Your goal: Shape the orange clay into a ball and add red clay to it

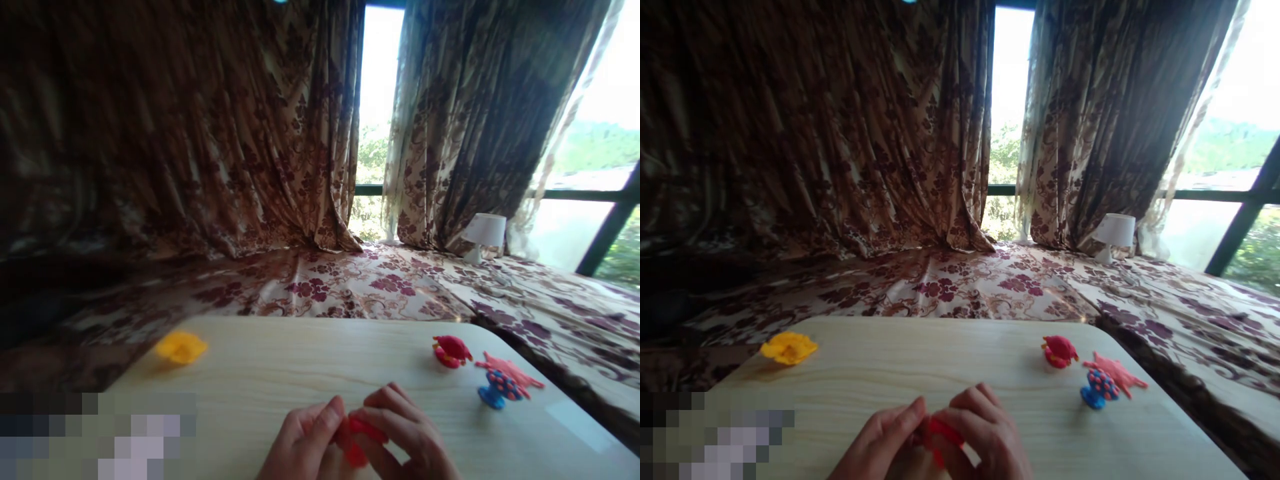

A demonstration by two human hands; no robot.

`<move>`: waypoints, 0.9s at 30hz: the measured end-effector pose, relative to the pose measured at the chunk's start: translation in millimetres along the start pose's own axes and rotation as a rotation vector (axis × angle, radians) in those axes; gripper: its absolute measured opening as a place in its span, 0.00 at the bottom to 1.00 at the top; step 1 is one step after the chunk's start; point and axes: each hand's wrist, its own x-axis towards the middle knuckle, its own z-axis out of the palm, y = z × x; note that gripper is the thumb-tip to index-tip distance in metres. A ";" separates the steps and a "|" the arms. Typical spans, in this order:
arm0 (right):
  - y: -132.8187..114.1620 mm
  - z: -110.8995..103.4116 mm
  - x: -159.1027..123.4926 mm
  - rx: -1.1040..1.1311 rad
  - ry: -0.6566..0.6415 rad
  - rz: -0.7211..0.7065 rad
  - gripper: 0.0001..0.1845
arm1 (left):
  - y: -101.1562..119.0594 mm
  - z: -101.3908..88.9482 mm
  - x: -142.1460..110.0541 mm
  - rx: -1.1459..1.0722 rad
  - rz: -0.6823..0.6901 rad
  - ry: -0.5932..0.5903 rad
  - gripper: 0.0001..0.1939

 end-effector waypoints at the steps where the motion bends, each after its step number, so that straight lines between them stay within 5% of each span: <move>1: -2.3 0.0 -0.2 0.010 -0.003 0.037 0.06 | 0.5 0.5 -0.4 -0.003 0.021 -0.031 0.25; 6: -9.2 3.5 -3.9 0.077 -0.002 0.203 0.05 | -1.7 -1.0 2.7 0.037 0.048 -0.141 0.18; 10: -8.5 4.8 -6.7 0.127 0.044 0.207 0.20 | -5.5 -4.5 5.2 0.092 0.093 -0.115 0.18; 16: -10.6 1.3 -4.3 0.154 0.062 0.230 0.10 | -3.8 -6.0 3.2 0.155 0.157 -0.109 0.19; 27: -10.5 -2.2 -0.6 0.167 0.033 0.234 0.11 | -1.6 -4.1 1.6 0.167 0.202 -0.119 0.15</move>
